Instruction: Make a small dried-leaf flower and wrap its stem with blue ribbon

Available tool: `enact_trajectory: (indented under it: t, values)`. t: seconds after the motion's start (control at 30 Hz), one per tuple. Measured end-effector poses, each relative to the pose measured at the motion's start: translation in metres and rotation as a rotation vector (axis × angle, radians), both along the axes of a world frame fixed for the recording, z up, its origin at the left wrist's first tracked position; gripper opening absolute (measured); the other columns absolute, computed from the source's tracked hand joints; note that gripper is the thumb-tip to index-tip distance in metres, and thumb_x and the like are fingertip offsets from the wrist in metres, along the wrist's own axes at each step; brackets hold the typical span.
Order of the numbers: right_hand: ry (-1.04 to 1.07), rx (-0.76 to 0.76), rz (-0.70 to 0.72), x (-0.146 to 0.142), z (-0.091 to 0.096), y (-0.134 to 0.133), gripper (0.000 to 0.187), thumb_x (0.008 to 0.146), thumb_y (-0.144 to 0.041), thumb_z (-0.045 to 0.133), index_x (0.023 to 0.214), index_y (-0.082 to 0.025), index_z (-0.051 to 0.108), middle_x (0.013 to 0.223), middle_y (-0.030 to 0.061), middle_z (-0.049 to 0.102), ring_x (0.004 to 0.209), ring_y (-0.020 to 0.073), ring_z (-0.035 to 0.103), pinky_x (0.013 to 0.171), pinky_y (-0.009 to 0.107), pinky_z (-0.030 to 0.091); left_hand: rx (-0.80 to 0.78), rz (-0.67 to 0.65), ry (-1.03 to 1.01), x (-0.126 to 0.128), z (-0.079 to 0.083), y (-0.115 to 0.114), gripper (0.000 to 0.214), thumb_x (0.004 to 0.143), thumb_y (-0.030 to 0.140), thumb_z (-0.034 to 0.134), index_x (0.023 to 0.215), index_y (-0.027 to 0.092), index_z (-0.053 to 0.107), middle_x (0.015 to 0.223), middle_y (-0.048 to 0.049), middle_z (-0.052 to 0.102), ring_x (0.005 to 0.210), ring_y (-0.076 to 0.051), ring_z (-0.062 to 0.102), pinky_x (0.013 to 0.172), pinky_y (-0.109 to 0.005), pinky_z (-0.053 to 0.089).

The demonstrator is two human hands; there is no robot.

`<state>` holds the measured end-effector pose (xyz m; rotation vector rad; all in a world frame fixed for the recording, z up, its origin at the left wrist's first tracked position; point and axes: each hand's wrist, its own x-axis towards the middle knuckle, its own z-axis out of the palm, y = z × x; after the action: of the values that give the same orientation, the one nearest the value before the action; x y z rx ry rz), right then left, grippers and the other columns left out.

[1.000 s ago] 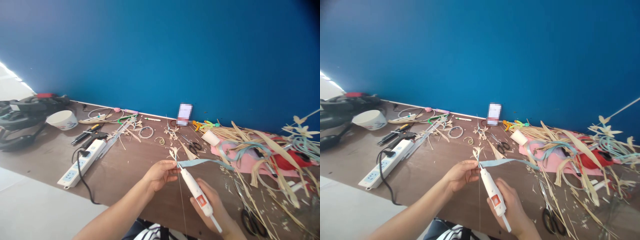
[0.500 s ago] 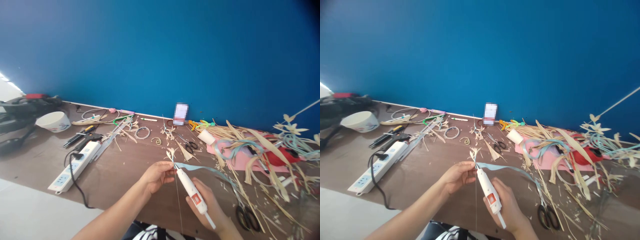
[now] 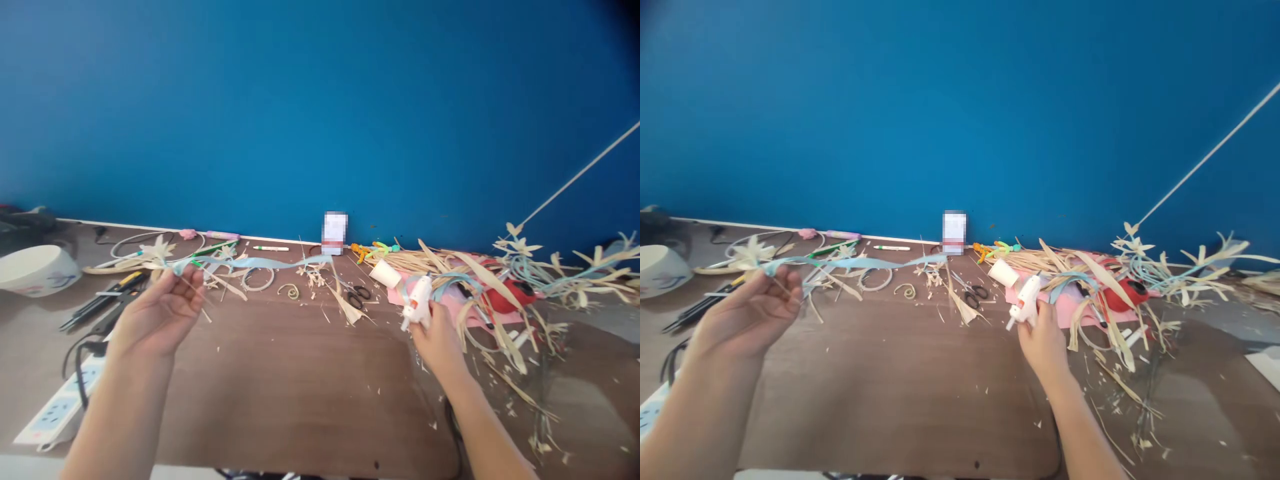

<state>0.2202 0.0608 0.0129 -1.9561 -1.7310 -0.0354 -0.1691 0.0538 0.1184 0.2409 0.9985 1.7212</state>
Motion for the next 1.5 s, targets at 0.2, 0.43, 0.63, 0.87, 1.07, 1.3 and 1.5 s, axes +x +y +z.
enact_trajectory:
  t: [0.2, 0.43, 0.63, 0.87, 1.07, 1.3, 1.5]
  values:
    - [-0.240, -0.177, 0.106, -0.015, -0.020, 0.043, 0.037, 0.075, -0.015, 0.048, 0.111, -0.011, 0.045, 0.101, 0.0138, 0.049, 0.088, 0.0253, 0.052, 0.071, 0.033, 0.040, -0.140, -0.139, 0.030, 0.019, -0.027, -0.007, 0.020, 0.082, 0.006, 0.040, 0.074, 0.014, 0.057, 0.063, -0.0011, 0.065, 0.057, -0.011, 0.063, 0.047, -0.017, 0.050]
    - [-0.255, -0.190, 0.106, -0.020, -0.031, 0.058, 0.037, 0.075, -0.017, 0.050, 0.111, -0.010, 0.047, 0.101, 0.0146, 0.050, 0.088, 0.0254, 0.052, 0.074, 0.033, 0.040, -0.161, -0.407, 0.084, 0.068, -0.069, -0.017, 0.006, 0.072, 0.010, 0.057, 0.074, 0.013, 0.062, 0.075, -0.0052, 0.068, 0.068, -0.013, 0.064, 0.055, -0.019, 0.052]
    - [-0.245, -0.207, 0.142, -0.013, -0.028, 0.057, 0.044, 0.073, -0.024, 0.054, 0.113, -0.010, 0.045, 0.102, 0.0147, 0.050, 0.091, 0.0269, 0.052, 0.076, 0.035, 0.040, -0.133, -0.499, 0.128, 0.094, -0.061, -0.027, 0.010, 0.064, 0.020, 0.069, 0.068, 0.012, 0.065, 0.069, -0.0067, 0.068, 0.068, -0.014, 0.063, 0.055, -0.019, 0.048]
    - [-0.050, 0.041, 0.276, -0.036, 0.018, 0.025, 0.056, 0.071, -0.021, 0.055, 0.122, -0.011, 0.035, 0.118, 0.0178, 0.043, 0.114, 0.0306, 0.038, 0.092, 0.045, 0.034, 0.033, -0.494, 0.309, 0.088, -0.022, -0.040, 0.012, 0.057, 0.026, 0.074, 0.060, 0.016, 0.068, 0.061, -0.0029, 0.067, 0.062, -0.013, 0.061, 0.060, -0.020, 0.046]
    - [0.310, -0.143, 0.869, -0.086, 0.076, -0.035, 0.077, 0.066, -0.008, 0.049, 0.135, -0.020, 0.017, 0.133, 0.0102, 0.035, 0.125, 0.0241, 0.028, 0.102, 0.043, 0.023, 0.063, -0.787, 0.428, 0.106, -0.027, -0.046, 0.014, 0.060, 0.028, 0.071, 0.058, 0.015, 0.068, 0.057, -0.0024, 0.063, 0.057, -0.011, 0.055, 0.059, -0.020, 0.042]
    - [0.973, -0.600, 0.873, -0.090, 0.054, -0.041, 0.053, 0.068, -0.004, 0.047, 0.117, -0.022, 0.043, 0.103, 0.0051, 0.054, 0.088, 0.0156, 0.055, 0.075, 0.029, 0.044, -0.003, -0.843, 0.624, 0.113, -0.053, -0.032, 0.018, 0.065, 0.032, 0.066, 0.061, 0.014, 0.067, 0.060, -0.0009, 0.061, 0.060, -0.011, 0.051, 0.058, -0.019, 0.038]
    - [0.997, -0.521, 0.526, -0.100, 0.022, -0.031, 0.013, 0.073, -0.027, 0.057, 0.078, -0.015, 0.057, 0.070, 0.0007, 0.057, 0.065, 0.0122, 0.052, 0.060, 0.024, 0.040, -0.080, -0.885, 0.539, 0.131, -0.078, -0.029, 0.024, 0.064, 0.037, 0.066, 0.068, 0.014, 0.066, 0.062, -0.0022, 0.064, 0.061, -0.013, 0.058, 0.059, -0.022, 0.040]
